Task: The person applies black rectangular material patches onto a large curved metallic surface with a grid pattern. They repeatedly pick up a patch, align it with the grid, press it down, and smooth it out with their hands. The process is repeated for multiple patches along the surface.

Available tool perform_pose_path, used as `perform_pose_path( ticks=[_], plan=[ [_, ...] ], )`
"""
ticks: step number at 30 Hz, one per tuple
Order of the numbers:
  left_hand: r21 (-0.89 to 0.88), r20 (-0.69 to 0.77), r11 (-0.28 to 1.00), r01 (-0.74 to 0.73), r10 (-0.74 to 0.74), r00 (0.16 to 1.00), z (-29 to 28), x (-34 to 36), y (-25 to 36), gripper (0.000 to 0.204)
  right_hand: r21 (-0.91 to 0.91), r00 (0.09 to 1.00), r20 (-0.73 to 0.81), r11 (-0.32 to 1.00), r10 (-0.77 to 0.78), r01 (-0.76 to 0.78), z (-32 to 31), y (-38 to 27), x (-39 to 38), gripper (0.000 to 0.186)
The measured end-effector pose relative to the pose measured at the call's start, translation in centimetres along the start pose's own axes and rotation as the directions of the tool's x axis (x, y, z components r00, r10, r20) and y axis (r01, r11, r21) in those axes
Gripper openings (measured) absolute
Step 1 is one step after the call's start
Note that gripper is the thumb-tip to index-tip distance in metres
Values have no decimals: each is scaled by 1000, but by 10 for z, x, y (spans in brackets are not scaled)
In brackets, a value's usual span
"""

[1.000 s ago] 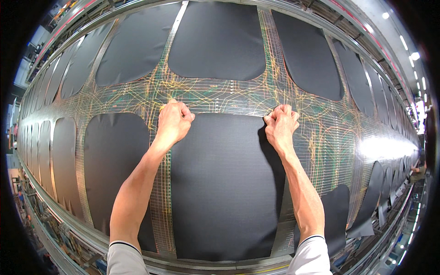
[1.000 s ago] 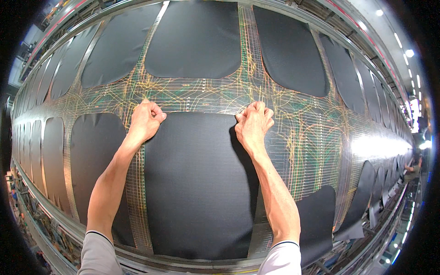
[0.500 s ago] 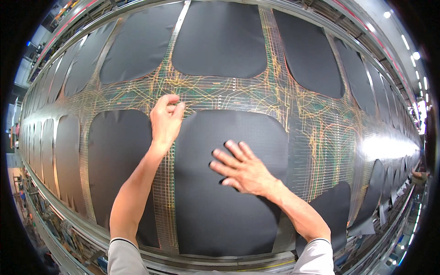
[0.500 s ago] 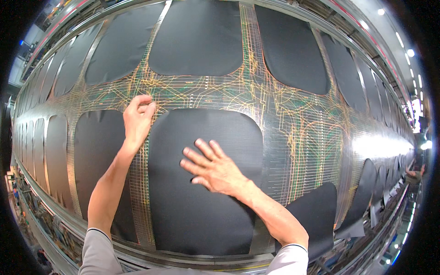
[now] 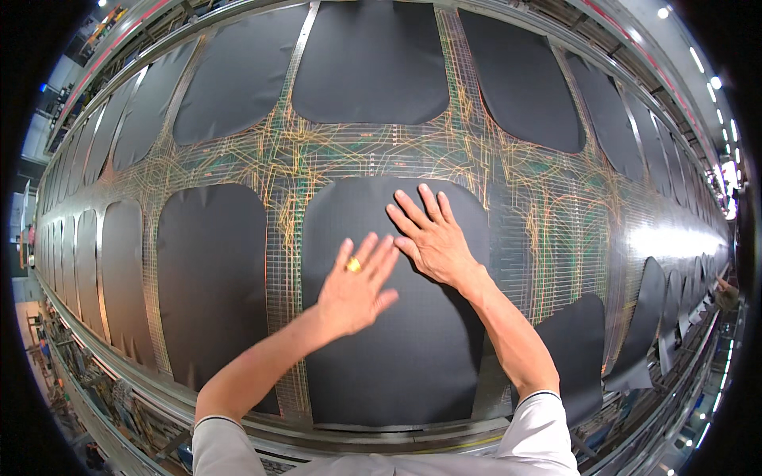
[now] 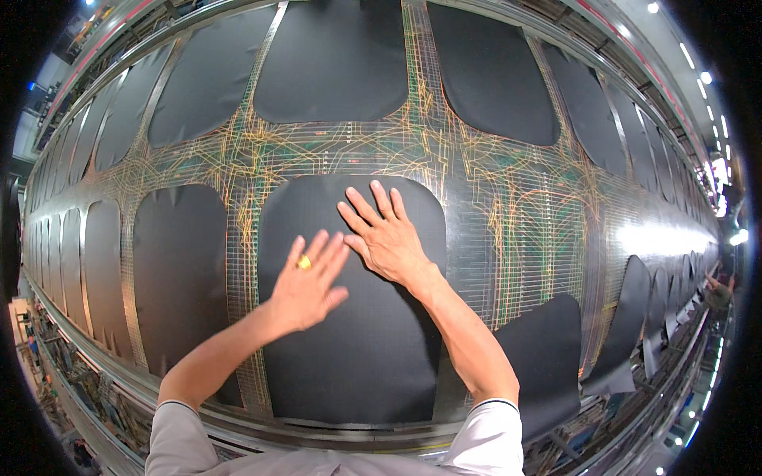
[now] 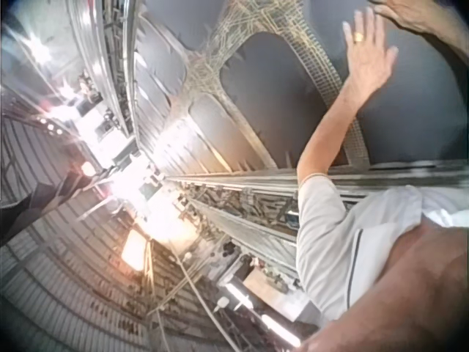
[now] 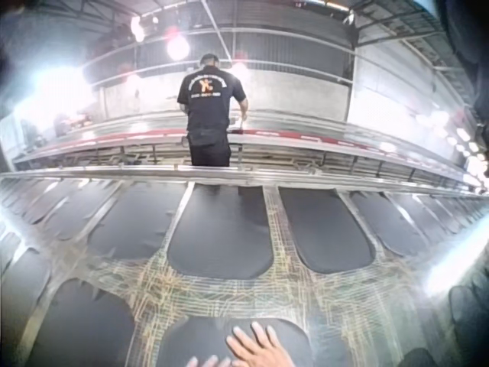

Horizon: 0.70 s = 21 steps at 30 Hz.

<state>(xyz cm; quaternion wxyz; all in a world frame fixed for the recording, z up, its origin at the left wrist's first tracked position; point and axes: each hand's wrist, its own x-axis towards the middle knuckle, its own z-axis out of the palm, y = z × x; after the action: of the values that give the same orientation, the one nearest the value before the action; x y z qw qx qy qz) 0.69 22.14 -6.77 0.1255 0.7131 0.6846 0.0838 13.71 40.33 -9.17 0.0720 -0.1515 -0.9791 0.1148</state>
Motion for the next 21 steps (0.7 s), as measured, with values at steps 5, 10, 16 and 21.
perform_pose_path(
  ticks=[5, 10, 16, 21],
  plan=[
    [68, -189, 972, 225, -209, 959, -4, 32, -47, 69, -88, 996, -21, 992, 89, -90, -17, 15, -8, 55],
    [196, -293, 896, 400, -336, 895, 3, 52, -57, 65, -103, 932, -204, 940, 301, -326, 2, 11, -3, 54],
    [192, -152, 980, 53, -24, 988, 4, 47, -25, 59, -20, 931, -261, 963, 256, -270, 7, -5, -5, 52],
    [193, -51, 981, -12, 22, 998, 9, 13, 3, 74, -58, 923, -261, 950, 283, -308, 17, -58, -44, 55]
  ],
)
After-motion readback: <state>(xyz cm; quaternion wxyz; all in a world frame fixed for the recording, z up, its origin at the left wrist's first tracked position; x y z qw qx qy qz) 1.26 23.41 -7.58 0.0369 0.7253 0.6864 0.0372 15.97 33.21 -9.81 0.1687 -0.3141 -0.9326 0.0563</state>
